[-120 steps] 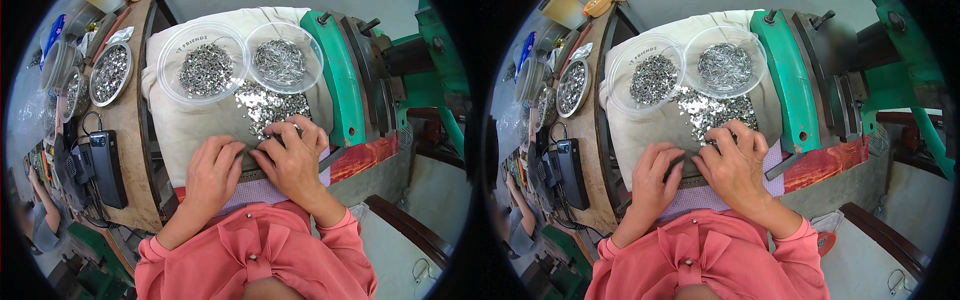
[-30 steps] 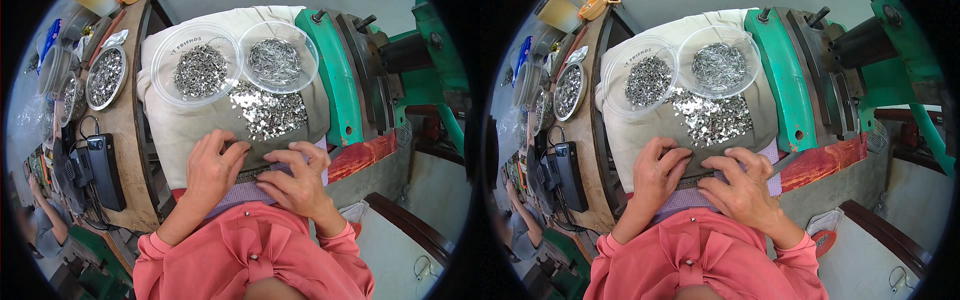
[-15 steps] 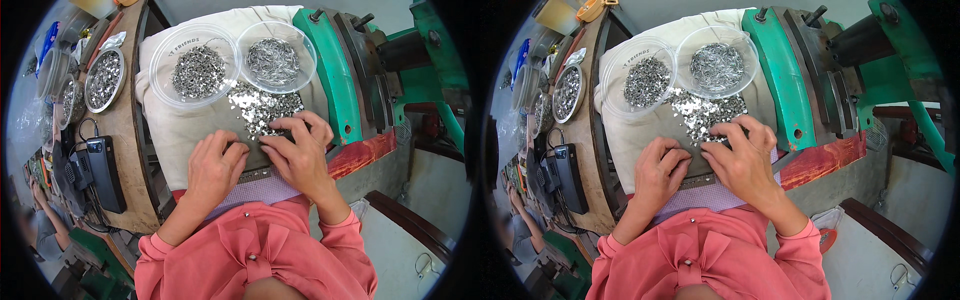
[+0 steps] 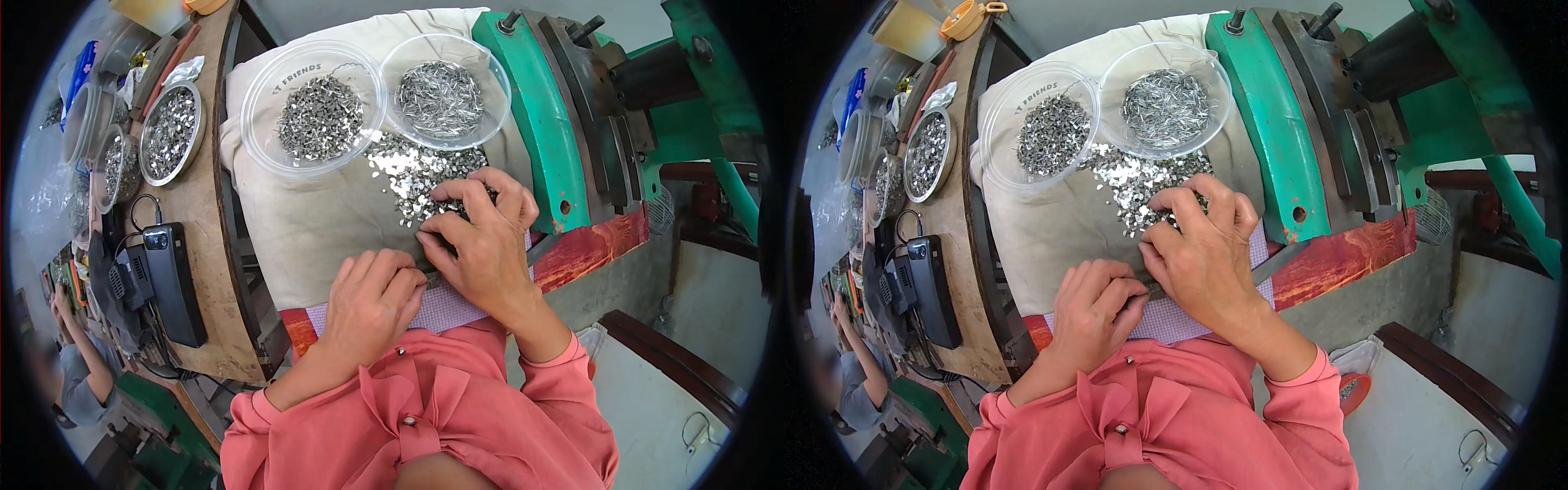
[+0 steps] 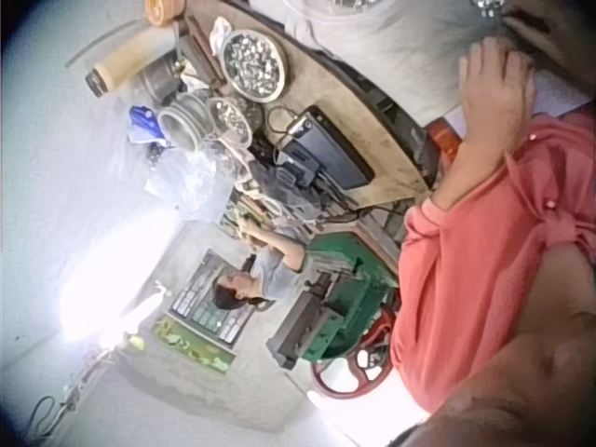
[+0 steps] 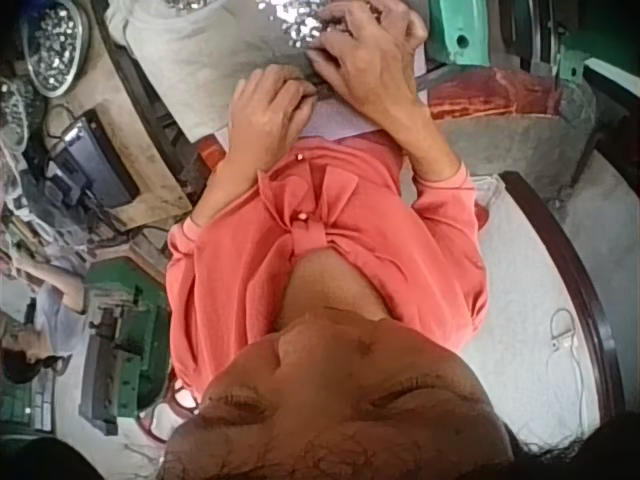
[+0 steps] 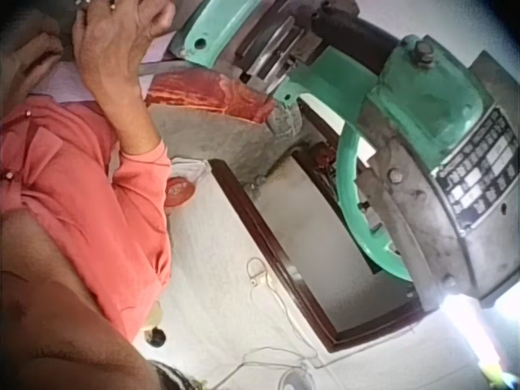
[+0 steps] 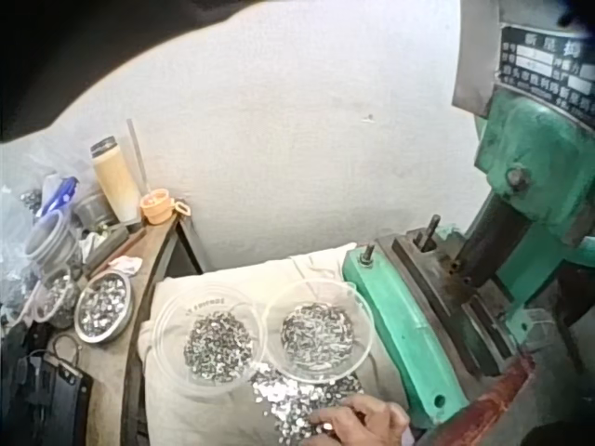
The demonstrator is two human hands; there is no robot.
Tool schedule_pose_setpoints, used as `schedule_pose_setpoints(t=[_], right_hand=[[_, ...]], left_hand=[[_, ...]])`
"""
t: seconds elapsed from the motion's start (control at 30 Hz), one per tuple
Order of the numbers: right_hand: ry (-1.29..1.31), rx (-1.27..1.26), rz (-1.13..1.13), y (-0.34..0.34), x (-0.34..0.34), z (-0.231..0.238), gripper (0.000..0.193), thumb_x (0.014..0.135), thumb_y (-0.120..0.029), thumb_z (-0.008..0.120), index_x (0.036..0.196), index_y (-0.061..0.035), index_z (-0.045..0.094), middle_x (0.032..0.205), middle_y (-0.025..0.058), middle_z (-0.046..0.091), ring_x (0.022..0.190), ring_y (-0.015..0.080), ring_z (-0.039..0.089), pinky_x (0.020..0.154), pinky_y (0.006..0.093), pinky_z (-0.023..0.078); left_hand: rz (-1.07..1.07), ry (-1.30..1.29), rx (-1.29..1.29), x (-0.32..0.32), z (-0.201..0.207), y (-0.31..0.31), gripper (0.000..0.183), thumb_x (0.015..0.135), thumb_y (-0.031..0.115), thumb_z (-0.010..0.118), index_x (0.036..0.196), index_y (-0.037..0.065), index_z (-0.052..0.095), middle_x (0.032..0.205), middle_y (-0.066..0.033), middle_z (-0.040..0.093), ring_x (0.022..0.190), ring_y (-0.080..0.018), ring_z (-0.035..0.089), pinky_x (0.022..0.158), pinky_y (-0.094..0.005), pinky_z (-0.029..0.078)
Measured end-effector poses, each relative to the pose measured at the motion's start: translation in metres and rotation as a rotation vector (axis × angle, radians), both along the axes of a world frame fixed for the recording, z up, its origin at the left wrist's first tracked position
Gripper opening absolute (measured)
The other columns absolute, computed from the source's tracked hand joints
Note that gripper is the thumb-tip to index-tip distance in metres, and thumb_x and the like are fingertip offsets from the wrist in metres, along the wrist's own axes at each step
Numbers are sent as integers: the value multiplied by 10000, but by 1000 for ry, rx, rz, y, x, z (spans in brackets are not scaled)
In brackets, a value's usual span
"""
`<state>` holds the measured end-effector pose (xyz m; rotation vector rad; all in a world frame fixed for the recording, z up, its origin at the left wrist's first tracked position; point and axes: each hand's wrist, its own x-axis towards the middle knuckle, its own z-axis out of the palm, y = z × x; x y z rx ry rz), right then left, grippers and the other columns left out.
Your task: The person places small metal studs into metal strips, then secures them using an industrial press machine.
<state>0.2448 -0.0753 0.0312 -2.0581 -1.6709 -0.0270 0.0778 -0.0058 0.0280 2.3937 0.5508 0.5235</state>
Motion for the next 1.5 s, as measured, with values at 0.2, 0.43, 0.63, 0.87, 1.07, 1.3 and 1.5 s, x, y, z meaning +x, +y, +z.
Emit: schedule_pose_setpoints(t=[0.2,0.43,0.63,0.87,1.07,1.3,1.5], right_hand=[[82,71,61,-12,6,-4,149,657,-152,792,778,-174,708,1102,-70,628,1174,263,474,957,449,270],[179,46,119,-41,7,1,162,624,-179,817,771,-205,754,1024,-63,667,1123,268,493,974,398,288],[154,8,140,-46,3,-3,156,644,-221,817,790,-235,763,1052,-65,664,1139,271,481,960,411,270],[114,14,151,-43,-3,3,155,659,-236,815,804,-241,759,1095,-74,654,1160,261,466,940,418,270],[25,18,196,-39,-7,-2,135,723,-220,763,830,-184,690,1126,-66,625,1188,215,465,946,413,280],[77,49,171,-42,-11,-7,179,732,-208,779,876,-177,677,1111,-61,624,1165,222,468,924,413,288],[107,43,162,-41,-10,-4,172,724,-211,793,867,-191,700,1103,-68,627,1157,233,466,919,420,285]], left_hand=[[-9,35,-18,-5,2,-1,217,699,61,790,870,76,657,947,-52,611,820,-256,583,694,-378,426],[47,12,-93,-12,1,-3,257,710,69,807,917,56,656,965,-81,624,845,-281,596,708,-389,452],[29,19,-47,-12,1,-3,247,711,61,801,913,58,659,945,-70,635,821,-271,593,700,-382,451],[55,2,-42,-9,-1,-5,250,690,24,795,881,68,641,932,-60,637,812,-266,589,699,-377,444],[69,-5,-77,-11,-2,-5,269,698,30,798,909,63,634,942,-76,637,828,-282,588,710,-381,442],[52,3,-86,-12,-2,-5,299,703,53,810,945,54,636,962,-90,633,841,-292,586,719,-392,442],[50,-3,-85,-13,-2,-5,307,699,69,819,946,56,638,975,-93,629,847,-293,583,717,-394,441]])
